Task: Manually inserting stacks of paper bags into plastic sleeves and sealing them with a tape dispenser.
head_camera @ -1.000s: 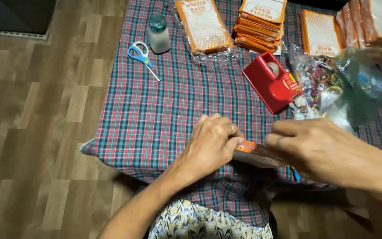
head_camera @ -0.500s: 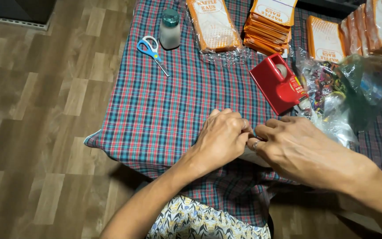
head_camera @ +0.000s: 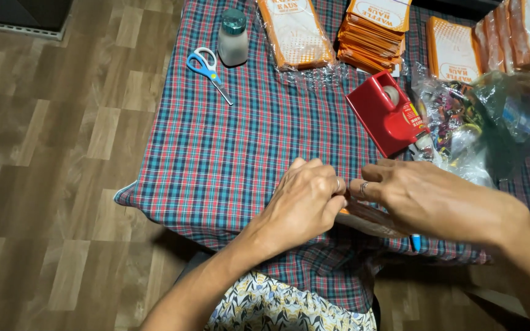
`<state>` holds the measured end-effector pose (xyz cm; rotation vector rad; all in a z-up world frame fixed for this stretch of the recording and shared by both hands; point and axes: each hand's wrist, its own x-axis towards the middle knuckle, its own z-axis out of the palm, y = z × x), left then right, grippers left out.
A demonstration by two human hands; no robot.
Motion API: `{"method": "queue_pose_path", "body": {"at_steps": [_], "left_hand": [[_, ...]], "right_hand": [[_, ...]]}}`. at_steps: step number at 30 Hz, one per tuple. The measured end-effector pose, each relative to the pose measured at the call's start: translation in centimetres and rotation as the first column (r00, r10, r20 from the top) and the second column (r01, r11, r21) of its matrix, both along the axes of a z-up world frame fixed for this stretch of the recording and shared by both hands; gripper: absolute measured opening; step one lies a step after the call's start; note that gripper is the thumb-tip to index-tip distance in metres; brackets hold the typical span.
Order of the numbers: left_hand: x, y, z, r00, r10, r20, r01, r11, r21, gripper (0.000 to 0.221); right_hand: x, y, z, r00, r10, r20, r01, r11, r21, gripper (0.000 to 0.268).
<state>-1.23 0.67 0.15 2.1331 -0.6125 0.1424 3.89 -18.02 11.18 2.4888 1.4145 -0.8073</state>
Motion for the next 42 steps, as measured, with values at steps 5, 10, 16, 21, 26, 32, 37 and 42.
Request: {"method": "queue_pose_path", "body": {"at_steps": [5,10,16,21,26,32,37,42], "left_hand": [[-0.6,0.2,-0.6,0.996,-0.034,0.081,0.035,0.999,-0.019,0.02],[-0.5,0.2,-0.6,0.996,-0.03,0.083,0.033,0.999,-0.031,0.018],[0.0,0.5,0.0,0.999,-0.046,0.021,0.048,0.993,-0.11,0.01],[0.9,0.1,0.3,0.997,-0.045,-0.06,0.044,0.999,-0.017,0.02],[1.9,2.5,1.3,0.994,-0.087,-0.07,0.088,0.996,0.014,0.023],[1.0,6.2,3.1,0.993,-0.11,-0.05,0.111,0.994,0.006,0.028],[-0.8,6.5,2.4,0.991,-0.123,0.047,0.128,0.984,-0.121,0.035],[-2.1,5.6,1.6,0.996,0.077,0.045,-0.06,0.951,-0.303,0.019]], "right_hand": [[2.7,-1.1,-1.7,0.971,-0.074,-0.228,0.093,0.993,0.075,0.007],[4.1,-2.0,-5.9,0.875,-0.132,-0.466,0.236,0.957,0.171,0.012],[3.0,-3.3,-9.0,0.96,-0.165,-0.225,0.255,0.845,0.47,0.045],[-2.5,-3.8,-4.8,0.901,-0.395,-0.181,0.394,0.567,0.724,0.029],[-5.2,-3.7,-7.2,0.922,-0.322,0.215,0.049,0.648,0.76,0.039],[-4.3,-4.1,-6.4,0.9,-0.301,0.316,-0.038,0.667,0.744,0.022],[-4.4,-3.0,-5.5,0.914,-0.307,0.267,0.023,0.694,0.72,0.026],[-5.4,0.3,-6.3,0.912,-0.294,0.288,-0.129,0.459,0.879,0.033]]}}
